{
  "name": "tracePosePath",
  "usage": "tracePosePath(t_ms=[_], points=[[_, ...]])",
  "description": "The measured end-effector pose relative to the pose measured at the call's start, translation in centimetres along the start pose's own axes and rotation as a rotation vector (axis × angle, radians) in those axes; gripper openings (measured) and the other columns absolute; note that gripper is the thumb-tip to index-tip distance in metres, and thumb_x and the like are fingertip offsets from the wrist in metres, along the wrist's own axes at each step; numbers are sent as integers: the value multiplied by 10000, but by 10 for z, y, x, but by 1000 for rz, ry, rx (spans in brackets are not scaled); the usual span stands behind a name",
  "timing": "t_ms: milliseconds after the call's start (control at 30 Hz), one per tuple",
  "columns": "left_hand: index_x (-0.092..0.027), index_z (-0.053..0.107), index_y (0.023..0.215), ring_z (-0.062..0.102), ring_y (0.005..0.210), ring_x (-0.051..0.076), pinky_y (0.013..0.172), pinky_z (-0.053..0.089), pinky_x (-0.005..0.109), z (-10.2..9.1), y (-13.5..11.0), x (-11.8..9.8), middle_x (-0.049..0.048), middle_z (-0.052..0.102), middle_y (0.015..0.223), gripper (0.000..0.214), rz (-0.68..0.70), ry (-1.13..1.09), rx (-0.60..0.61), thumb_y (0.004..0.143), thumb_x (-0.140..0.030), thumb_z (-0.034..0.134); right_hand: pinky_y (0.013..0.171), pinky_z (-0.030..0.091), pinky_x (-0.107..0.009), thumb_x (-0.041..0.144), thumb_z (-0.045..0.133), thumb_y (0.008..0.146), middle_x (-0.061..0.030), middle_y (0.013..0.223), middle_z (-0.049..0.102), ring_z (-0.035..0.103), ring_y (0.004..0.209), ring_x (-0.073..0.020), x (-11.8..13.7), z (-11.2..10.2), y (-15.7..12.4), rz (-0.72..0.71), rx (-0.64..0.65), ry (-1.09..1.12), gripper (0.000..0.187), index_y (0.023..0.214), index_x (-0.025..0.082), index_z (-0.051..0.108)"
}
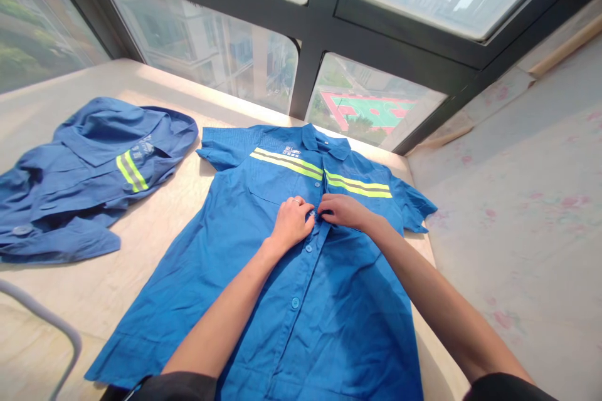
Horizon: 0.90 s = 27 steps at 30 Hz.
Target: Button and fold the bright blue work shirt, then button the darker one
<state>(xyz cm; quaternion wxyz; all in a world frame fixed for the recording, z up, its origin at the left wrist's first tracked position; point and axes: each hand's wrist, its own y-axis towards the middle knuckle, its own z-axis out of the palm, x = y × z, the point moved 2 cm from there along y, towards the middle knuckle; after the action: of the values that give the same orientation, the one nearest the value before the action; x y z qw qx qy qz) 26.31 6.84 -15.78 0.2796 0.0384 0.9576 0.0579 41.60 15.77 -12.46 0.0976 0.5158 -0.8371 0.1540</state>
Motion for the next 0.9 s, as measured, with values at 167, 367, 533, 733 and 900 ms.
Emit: tracePosePath(t_ms=[167,367,533,733,900], points=[[-243,732,1052,569,1002,230,866,475,363,-1,-1,-1,83,646,1044,238,-8,17,29,915,-326,556,689,335,-241,182,590,885,-44,862,613,534,803,-127,3,12,0,-53,-136,-174,97,886,165,686],[-234,726,945,608,949,204,853,467,330,1,4,1,57,695,964,128,-43,-94,-15,889,-261,614,712,350,-263,286,480,995,-54,864,615,513,783,-125,-2,25,-11,-130,-343,-281,254,892,186,689],[-241,730,907,643,875,172,815,473,289,1,6,3,21,726,903,107,-72,-230,-41,874,-235,628,715,364,-268,246,454,1010,-53,875,635,520,777,-119,-3,33,-16,-146,-487,-331,264,1018,210,715],[-256,704,1036,674,860,160,827,494,284,2,5,1,-1,752,931,199,-168,-397,-107,865,-200,618,725,386,-277,209,478,996,-54,911,661,535,798,-122,-2,38,-15,-174,-586,-343,250,1080,227,713],[-235,687,921,683,831,143,768,495,255,3,5,-1,-8,755,917,142,-257,-535,-143,837,-158,603,730,408,-288,197,469,994,-63,929,675,548,800,-126,-6,44,-14,-185,-606,-349,263,1113,215,703]])
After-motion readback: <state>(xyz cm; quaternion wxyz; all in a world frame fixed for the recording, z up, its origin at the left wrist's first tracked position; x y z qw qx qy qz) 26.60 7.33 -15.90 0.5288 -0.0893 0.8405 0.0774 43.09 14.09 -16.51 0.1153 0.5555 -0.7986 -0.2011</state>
